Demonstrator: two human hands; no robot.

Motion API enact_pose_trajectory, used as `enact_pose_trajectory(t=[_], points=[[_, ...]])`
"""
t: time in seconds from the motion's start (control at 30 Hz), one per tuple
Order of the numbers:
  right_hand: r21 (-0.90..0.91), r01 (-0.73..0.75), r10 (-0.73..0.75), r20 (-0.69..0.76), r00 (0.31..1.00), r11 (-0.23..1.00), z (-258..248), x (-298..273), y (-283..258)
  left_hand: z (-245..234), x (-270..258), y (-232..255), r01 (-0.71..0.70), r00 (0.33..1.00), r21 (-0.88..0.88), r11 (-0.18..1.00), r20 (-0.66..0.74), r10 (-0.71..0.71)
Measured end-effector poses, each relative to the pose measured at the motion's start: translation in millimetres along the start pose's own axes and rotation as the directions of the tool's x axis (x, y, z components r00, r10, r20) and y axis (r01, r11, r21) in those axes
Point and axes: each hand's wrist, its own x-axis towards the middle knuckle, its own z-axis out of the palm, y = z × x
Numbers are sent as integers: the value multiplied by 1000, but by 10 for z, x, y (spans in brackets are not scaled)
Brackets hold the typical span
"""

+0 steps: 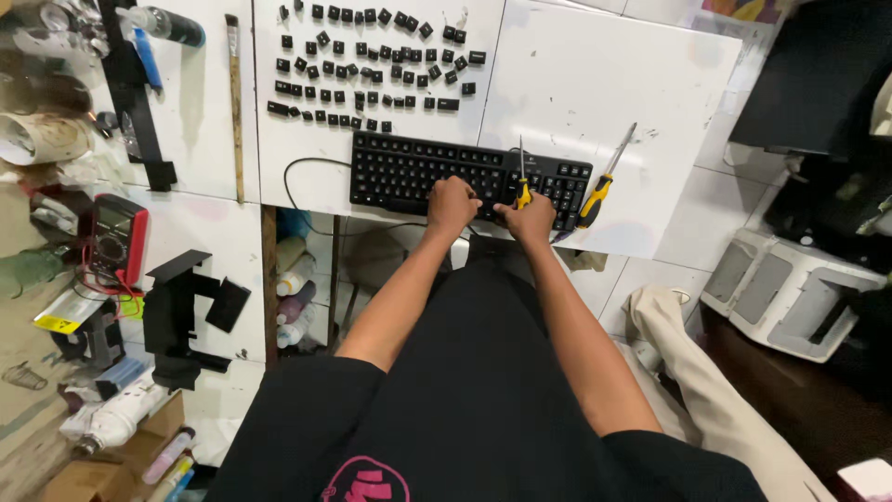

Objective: The person uses a screwdriver to pry off individual keycaps from a black computer keyboard and places them on the table. They then pick up keycaps and press them back into place on the keyboard one by one.

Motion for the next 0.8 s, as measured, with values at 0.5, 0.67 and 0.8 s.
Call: enact_pose_trajectory(t=[0.5, 0.67, 0.8], points=[[46, 39, -39, -1, 999, 998, 32, -24, -15, 74, 98, -86, -36, 999, -29, 999, -36, 35], [236, 44, -40, -20, 999, 971, -58, -55, 247, -70, -92, -66, -131, 991, -165, 978, -44, 125], [373, 18, -14, -13, 1000, 928, -161, -175, 353, -283, -310, 59, -340, 940, -149, 928, -69, 334]])
